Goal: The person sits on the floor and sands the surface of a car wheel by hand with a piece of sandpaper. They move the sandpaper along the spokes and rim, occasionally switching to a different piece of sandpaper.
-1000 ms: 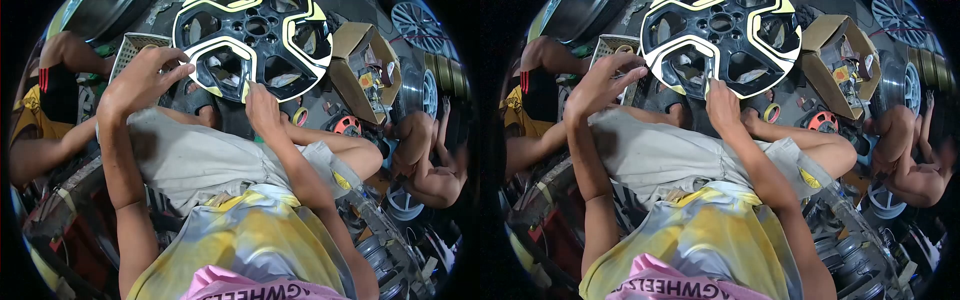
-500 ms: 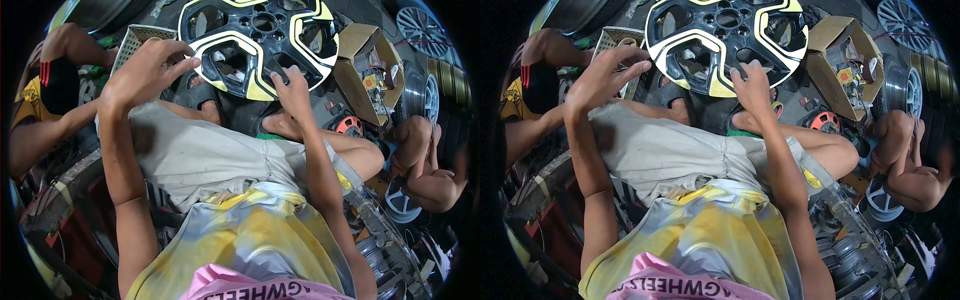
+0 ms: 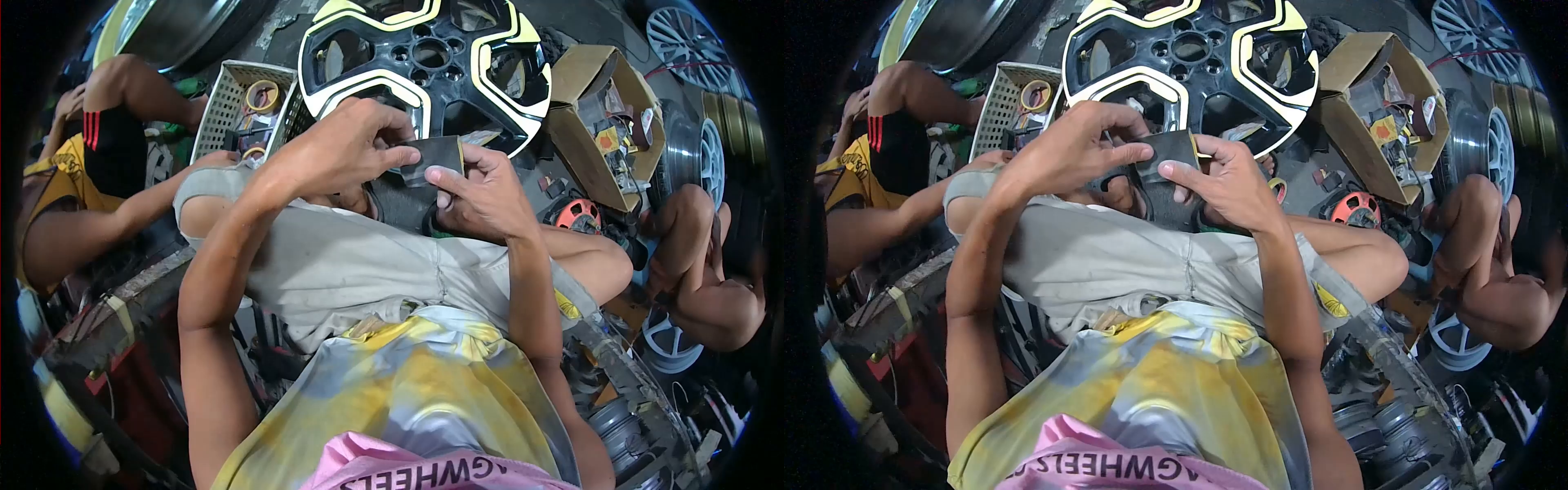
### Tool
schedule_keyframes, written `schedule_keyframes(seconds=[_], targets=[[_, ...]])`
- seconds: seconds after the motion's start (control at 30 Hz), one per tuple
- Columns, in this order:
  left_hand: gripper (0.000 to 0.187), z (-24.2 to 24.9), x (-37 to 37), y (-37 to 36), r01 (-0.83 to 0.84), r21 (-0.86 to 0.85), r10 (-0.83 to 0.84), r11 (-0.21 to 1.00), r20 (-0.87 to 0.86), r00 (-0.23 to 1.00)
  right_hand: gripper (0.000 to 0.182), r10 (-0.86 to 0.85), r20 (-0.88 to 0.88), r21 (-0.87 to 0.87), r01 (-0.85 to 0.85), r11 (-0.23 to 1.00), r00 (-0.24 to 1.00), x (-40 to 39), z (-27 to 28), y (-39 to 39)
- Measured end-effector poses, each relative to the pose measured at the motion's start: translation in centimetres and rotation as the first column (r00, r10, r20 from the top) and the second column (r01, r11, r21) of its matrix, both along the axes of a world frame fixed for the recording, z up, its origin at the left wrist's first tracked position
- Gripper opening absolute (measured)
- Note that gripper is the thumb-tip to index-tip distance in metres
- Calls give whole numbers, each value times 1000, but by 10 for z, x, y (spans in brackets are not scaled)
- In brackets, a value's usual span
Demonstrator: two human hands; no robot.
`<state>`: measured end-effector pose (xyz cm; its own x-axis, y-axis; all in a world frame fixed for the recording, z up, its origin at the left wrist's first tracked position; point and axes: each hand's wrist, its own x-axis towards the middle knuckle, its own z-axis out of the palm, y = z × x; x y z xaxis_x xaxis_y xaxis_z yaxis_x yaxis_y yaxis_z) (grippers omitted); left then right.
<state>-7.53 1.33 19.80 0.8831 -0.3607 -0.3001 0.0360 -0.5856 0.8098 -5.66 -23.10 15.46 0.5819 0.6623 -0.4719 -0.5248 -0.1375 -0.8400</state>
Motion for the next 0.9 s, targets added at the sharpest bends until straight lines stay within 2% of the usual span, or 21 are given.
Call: schedule_keyframes(seconds=[0.03, 0.07, 0.13, 0.17, 0.23, 0.27, 0.4, 0.53, 0.63, 0.7, 0.77, 0.8, 0.87, 0.9], targets=[[30, -1, 0, -1, 8, 4, -8, 1000, 7, 1000, 26, -80, 17, 45, 79, 996, 997, 0, 0, -2], [27, -1, -1, -2, -62, -97, 54, 993, -84, 995, 27, -161, 31, 92, 157, 983, 987, 0, 0, -3], [23, 3, -1, -4, -195, -258, 136, 946, -232, 963, 28, -210, 27, 122, 206, 971, 977, 1, -1, -5], [23, 1, -2, -5, -184, -255, 127, 949, -225, 966, 30, -251, 15, 144, 246, 958, 968, 0, -2, -7], [20, -6, -4, -8, -369, -405, 240, 836, -335, 911, 30, -281, 34, 165, 272, 948, 959, -2, -3, -7], [20, -4, -4, -10, -393, -436, 252, 810, -347, 903, 30, -299, 44, 181, 287, 941, 953, -2, -3, -6], [19, -7, -1, -4, -322, -412, 157, 852, -387, 909, 28, -345, 91, 192, 324, 927, 934, -3, -1, -3], [16, 3, -2, -9, -406, -429, 234, 807, -398, 887, 27, -233, 116, 138, 217, 967, 966, -3, -1, -9], [17, 3, -2, -5, -369, -461, 182, 807, -400, 898, 27, -171, 113, 105, 160, 982, 979, -4, 0, -11], [16, 3, -2, -4, -317, -385, 183, 867, -347, 920, 27, -158, 101, 95, 149, 984, 982, -5, 5, -10], [16, 4, -1, -3, -308, -374, 180, 875, -340, 923, 22, -231, 4, 134, 228, 964, 973, -7, 8, -9], [17, 4, -2, -3, -299, -363, 177, 882, -333, 926, 22, -231, 3, 134, 229, 964, 973, -7, 4, -9], [17, 4, -2, -3, -298, -358, 170, 885, -346, 923, 15, -315, -23, 272, 309, 911, 949, -7, -9, -10], [18, 3, -3, -3, -295, -354, 163, 887, -358, 919, 15, -314, -24, 272, 309, 912, 949, -7, -9, -12]])
